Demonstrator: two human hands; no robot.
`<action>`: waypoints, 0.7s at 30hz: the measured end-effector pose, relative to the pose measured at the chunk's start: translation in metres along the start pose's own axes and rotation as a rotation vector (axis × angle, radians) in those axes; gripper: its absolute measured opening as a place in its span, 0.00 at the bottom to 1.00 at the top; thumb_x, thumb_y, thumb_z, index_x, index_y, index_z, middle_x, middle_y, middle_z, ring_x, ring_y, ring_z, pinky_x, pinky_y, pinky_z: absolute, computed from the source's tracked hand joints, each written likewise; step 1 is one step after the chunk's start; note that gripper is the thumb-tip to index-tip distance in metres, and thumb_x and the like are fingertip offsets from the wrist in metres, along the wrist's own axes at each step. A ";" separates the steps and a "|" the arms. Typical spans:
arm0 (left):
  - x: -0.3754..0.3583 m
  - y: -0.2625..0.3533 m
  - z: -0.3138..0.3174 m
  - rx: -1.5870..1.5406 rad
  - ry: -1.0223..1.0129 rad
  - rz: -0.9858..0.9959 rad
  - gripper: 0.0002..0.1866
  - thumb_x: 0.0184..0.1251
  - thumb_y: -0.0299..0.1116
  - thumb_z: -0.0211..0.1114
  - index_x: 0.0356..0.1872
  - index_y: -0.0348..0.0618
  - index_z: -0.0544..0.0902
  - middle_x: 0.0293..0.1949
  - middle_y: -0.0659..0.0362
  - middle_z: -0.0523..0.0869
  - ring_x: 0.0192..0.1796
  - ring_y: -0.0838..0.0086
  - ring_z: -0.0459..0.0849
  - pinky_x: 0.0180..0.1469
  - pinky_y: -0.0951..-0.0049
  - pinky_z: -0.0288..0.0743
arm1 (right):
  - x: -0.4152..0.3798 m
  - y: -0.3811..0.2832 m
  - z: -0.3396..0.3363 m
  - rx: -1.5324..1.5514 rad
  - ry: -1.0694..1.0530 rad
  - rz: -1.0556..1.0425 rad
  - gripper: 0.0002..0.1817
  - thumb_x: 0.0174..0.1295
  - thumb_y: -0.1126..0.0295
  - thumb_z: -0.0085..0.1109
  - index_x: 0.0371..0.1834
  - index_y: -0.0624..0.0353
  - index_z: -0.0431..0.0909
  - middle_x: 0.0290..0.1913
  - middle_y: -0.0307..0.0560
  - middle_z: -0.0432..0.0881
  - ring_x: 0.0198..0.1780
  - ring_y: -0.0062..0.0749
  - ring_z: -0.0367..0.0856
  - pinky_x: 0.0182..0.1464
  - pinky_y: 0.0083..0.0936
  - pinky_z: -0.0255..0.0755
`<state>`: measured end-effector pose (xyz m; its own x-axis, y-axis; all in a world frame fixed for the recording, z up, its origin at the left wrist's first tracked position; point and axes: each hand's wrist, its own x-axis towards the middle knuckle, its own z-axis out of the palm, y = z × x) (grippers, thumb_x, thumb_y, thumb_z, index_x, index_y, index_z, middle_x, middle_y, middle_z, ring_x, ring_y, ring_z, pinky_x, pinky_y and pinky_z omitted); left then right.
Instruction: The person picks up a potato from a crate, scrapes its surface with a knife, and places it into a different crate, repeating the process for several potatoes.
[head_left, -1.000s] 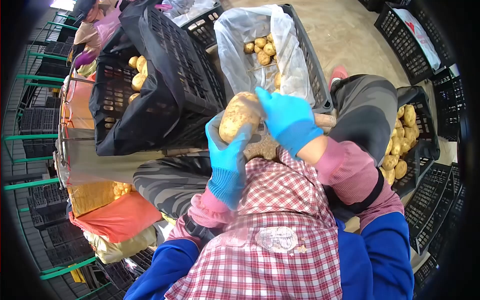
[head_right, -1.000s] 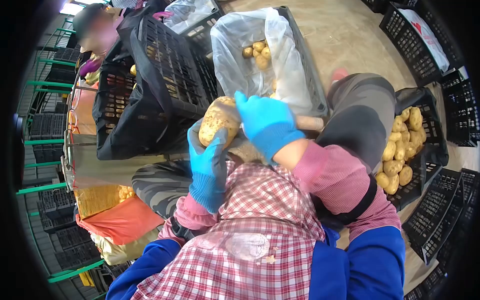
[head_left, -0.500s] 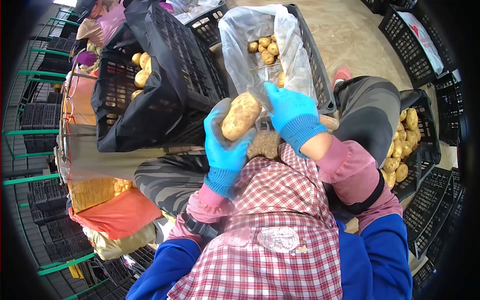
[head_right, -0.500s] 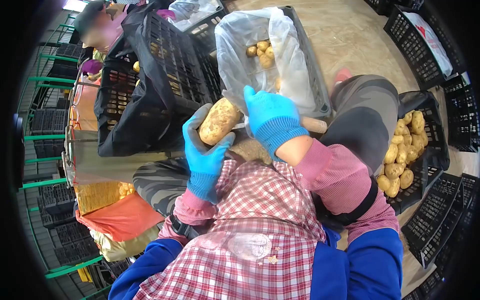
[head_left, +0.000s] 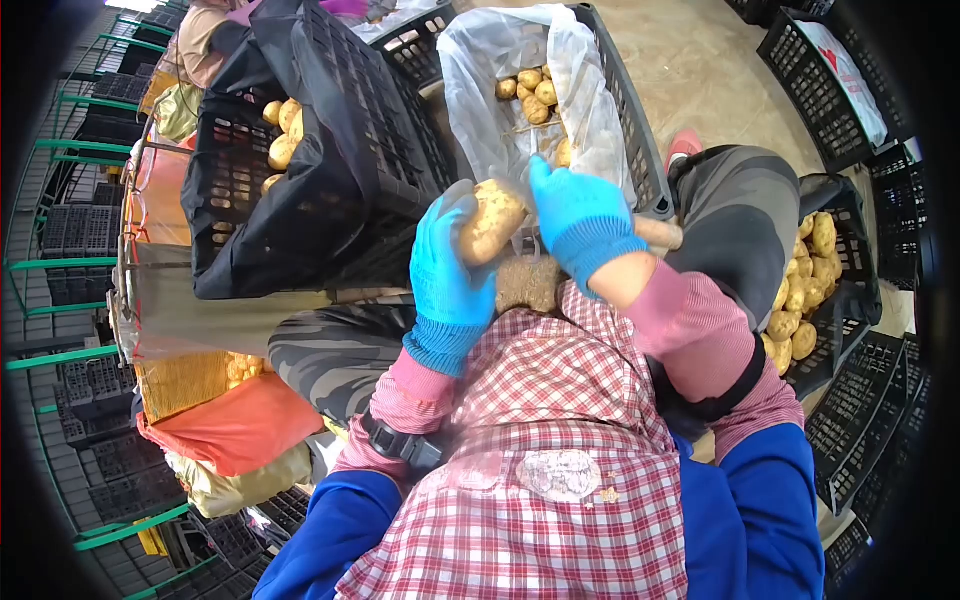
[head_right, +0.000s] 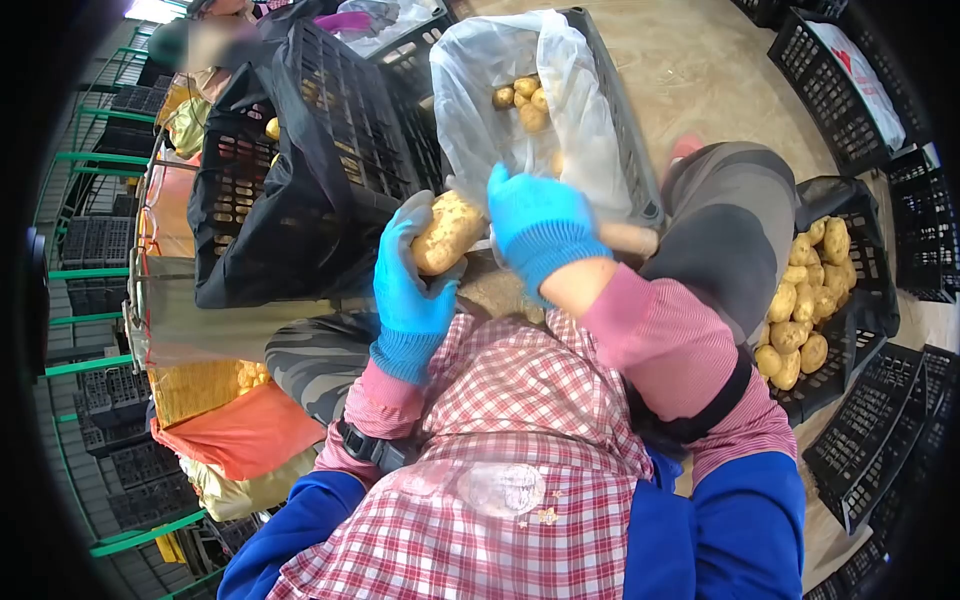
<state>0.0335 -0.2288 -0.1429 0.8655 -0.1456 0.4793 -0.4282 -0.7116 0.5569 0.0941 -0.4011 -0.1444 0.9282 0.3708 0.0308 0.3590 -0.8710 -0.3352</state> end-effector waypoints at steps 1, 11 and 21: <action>-0.001 0.001 0.000 -0.002 -0.007 -0.023 0.33 0.53 0.17 0.73 0.62 0.39 0.70 0.66 0.44 0.75 0.68 0.53 0.77 0.68 0.59 0.71 | 0.003 0.002 -0.006 0.014 -0.034 0.026 0.24 0.62 0.69 0.60 0.62 0.62 0.71 0.38 0.53 0.86 0.40 0.48 0.88 0.38 0.39 0.82; 0.013 -0.019 -0.005 -0.196 0.113 0.265 0.35 0.56 0.25 0.76 0.65 0.42 0.69 0.67 0.42 0.73 0.71 0.51 0.73 0.71 0.55 0.67 | 0.002 0.017 -0.026 1.588 -0.223 0.081 0.27 0.68 0.58 0.63 0.66 0.60 0.74 0.42 0.44 0.84 0.27 0.20 0.80 0.26 0.15 0.72; 0.012 0.018 -0.011 -0.963 -0.063 -0.671 0.44 0.56 0.32 0.77 0.72 0.39 0.63 0.60 0.54 0.79 0.51 0.72 0.85 0.41 0.77 0.82 | -0.001 0.008 -0.008 1.722 0.051 0.273 0.22 0.68 0.60 0.66 0.60 0.61 0.78 0.39 0.42 0.84 0.25 0.16 0.78 0.21 0.12 0.71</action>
<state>0.0332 -0.2363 -0.1196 0.9922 0.0081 -0.1241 0.1215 0.1509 0.9811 0.0970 -0.4111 -0.1391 0.9534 0.2449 -0.1764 -0.2683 0.4202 -0.8669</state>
